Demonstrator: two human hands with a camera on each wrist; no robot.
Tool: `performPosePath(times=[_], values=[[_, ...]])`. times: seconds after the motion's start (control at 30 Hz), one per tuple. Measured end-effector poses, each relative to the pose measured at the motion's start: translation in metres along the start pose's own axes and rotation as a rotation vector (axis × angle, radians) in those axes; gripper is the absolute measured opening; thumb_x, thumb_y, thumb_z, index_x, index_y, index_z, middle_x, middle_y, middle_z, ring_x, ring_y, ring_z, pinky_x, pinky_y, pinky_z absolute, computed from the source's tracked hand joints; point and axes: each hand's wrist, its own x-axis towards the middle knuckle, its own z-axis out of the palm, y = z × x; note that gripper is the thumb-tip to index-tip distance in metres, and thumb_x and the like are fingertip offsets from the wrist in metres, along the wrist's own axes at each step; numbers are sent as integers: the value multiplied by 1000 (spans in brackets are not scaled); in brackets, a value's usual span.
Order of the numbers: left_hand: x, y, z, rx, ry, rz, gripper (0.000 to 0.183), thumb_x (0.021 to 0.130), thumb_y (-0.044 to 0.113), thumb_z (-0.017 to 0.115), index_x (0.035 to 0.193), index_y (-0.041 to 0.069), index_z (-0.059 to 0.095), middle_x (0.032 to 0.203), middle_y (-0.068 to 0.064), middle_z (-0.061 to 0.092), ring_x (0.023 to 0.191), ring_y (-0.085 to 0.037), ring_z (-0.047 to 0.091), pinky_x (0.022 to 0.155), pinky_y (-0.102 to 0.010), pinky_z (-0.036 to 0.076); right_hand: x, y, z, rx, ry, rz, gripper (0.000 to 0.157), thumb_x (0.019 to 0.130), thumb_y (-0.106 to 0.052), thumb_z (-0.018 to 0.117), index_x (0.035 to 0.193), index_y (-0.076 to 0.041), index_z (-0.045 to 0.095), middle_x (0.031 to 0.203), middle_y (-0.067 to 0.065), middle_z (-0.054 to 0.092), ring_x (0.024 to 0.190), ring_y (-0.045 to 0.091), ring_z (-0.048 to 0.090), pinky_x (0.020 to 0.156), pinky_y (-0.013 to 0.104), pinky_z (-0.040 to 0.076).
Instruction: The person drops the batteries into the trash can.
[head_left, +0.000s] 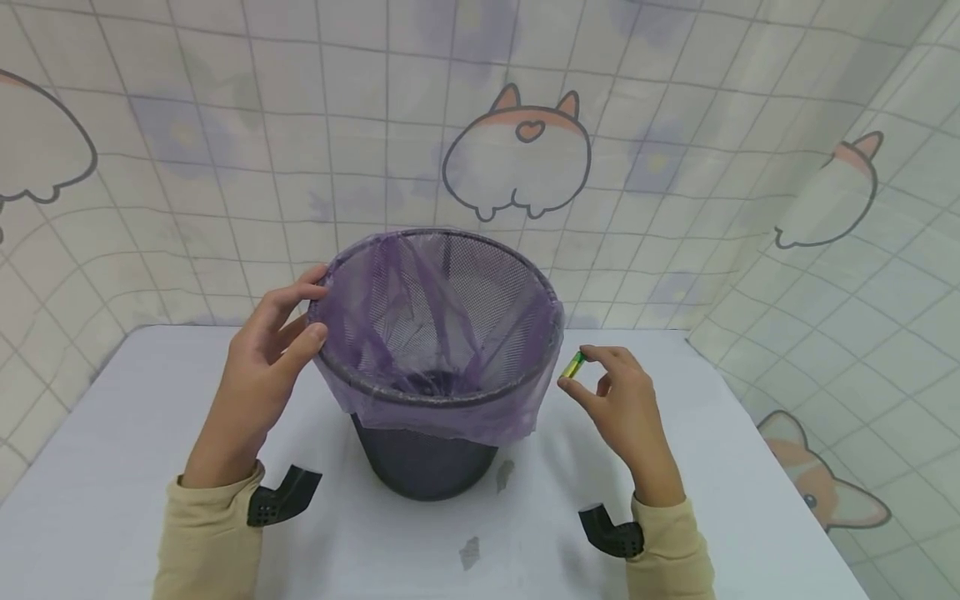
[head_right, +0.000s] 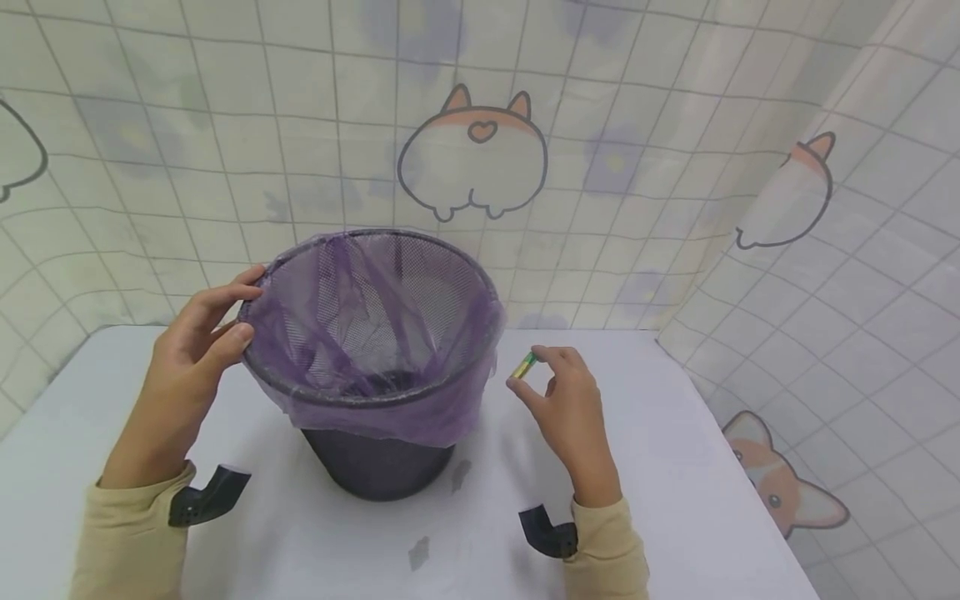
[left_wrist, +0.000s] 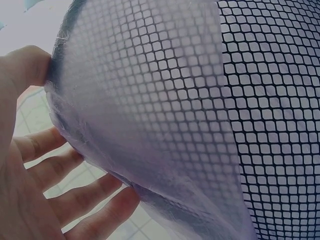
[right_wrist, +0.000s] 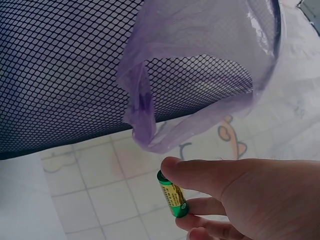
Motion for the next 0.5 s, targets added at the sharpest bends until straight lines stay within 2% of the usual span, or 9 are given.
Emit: performPosePath(times=[0.3, 0.5], values=[[-1, 1, -1, 54, -4, -6, 39, 99, 18, 53, 137, 13, 47, 156, 10, 34, 139, -34, 37, 105, -28, 41, -3, -7, -7, 9, 37, -12, 50, 78, -17, 81, 122, -5, 64, 116, 12, 62, 67, 14, 47, 58, 22, 38], [-1, 2, -1, 44, -9, -13, 39, 99, 18, 53, 137, 13, 46, 156, 10, 33, 139, -35, 37, 106, -32, 40, -4, -11, -10, 13, 80, -38, 50, 76, -15, 82, 122, -4, 64, 116, 13, 63, 66, 13, 47, 58, 22, 38]])
